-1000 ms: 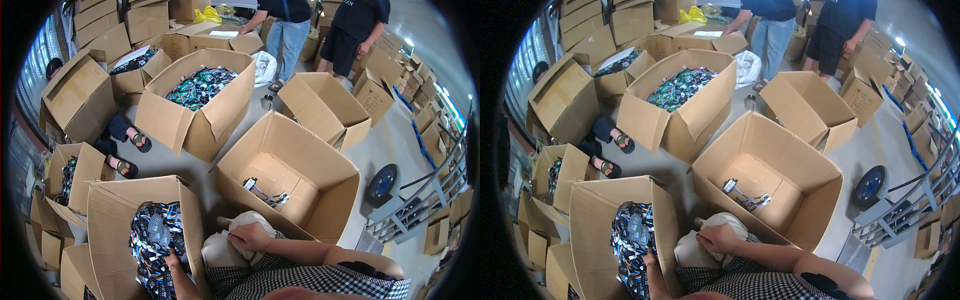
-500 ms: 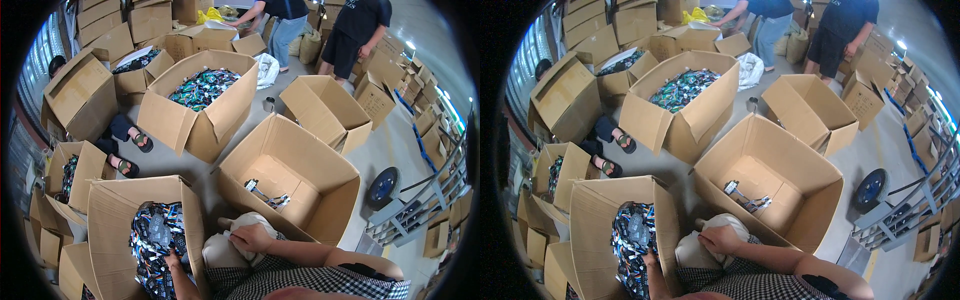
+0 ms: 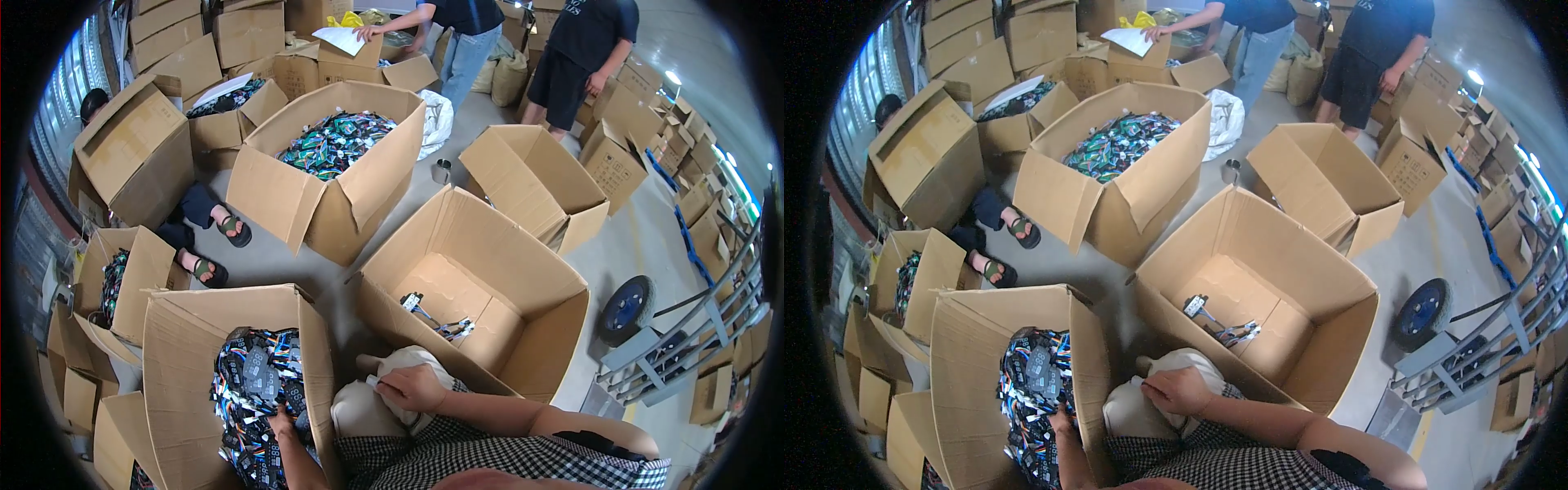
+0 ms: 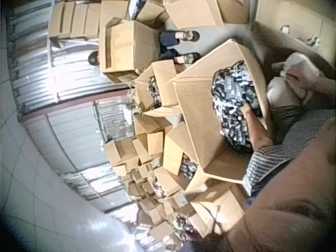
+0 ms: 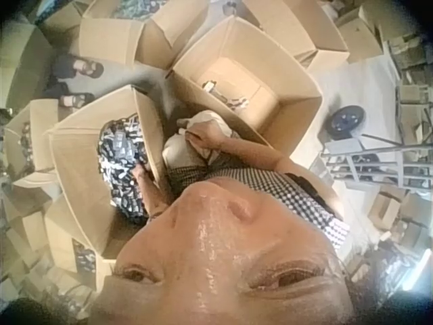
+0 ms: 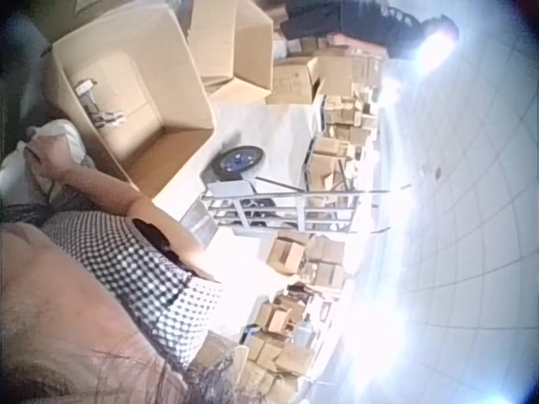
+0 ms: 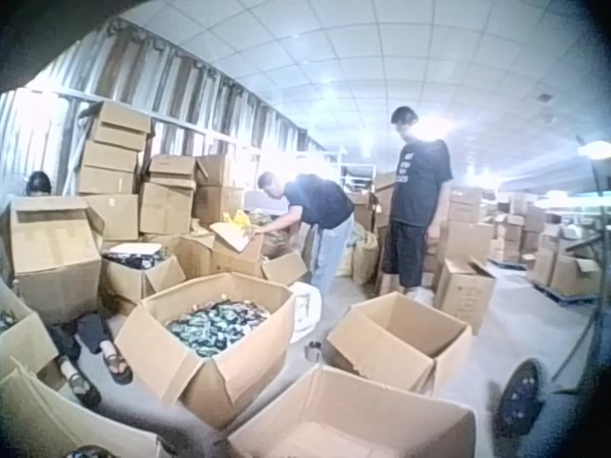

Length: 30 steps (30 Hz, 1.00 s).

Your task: The person sorts wire harnesses and electronic display modules by hand, checking them one by one.

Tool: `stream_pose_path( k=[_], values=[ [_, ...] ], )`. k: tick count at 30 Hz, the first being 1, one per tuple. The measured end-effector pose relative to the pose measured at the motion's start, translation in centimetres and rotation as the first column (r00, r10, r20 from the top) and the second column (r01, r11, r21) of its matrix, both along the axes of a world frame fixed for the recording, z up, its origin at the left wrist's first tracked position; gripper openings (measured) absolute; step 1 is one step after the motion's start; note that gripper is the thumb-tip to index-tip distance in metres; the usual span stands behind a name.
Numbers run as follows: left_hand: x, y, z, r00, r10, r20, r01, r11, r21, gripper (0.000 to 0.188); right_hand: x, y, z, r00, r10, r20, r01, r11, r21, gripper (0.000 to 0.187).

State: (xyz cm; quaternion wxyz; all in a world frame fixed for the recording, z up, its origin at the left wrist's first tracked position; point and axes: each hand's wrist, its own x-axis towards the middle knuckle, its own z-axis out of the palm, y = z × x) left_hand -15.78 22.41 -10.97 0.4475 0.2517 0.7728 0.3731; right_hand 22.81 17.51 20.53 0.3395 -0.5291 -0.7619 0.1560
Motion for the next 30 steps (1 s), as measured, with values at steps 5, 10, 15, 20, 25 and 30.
stream_pose_path(
  k=[5,10,15,20,25,30],
  values=[
    [-3.9,2.4,-2.8,0.919,-0.373,-0.129,0.301,0.873,-0.383,0.06,-0.2,-0.2,0.2,1.0,-0.007,0.027,0.008,1.0,-0.016,0.017],
    [-8.5,2.8,-5.4,0.904,-0.426,0.044,0.424,0.878,-0.221,0.05,-0.2,0.1,1.5,1.0,0.02,-0.004,-0.02,1.0,0.002,0.015],
    [-3.1,2.3,-3.6,0.997,-0.07,0.04,0.074,0.991,-0.114,0.056,0.3,0.1,0.9,1.0,-0.013,0.009,0.013,0.999,0.053,0.012],
    [-1.1,1.8,2.6,0.97,-0.116,-0.215,0.024,0.922,-0.388,0.075,0.5,-0.7,0.8,0.999,-0.011,0.038,0.009,0.999,0.05,0.011],
    [3.2,-0.6,9.4,0.903,-0.038,-0.427,-0.056,0.977,-0.205,0.064,0.6,-0.6,-0.3,0.996,-0.036,0.082,0.033,0.999,0.036,0.011],
    [2.8,-1.4,7.8,0.961,0.074,-0.267,-0.133,0.968,-0.211,0.042,1.3,-1.4,-0.7,0.977,-0.066,0.202,0.051,0.995,0.082,0.006]
  ],
)
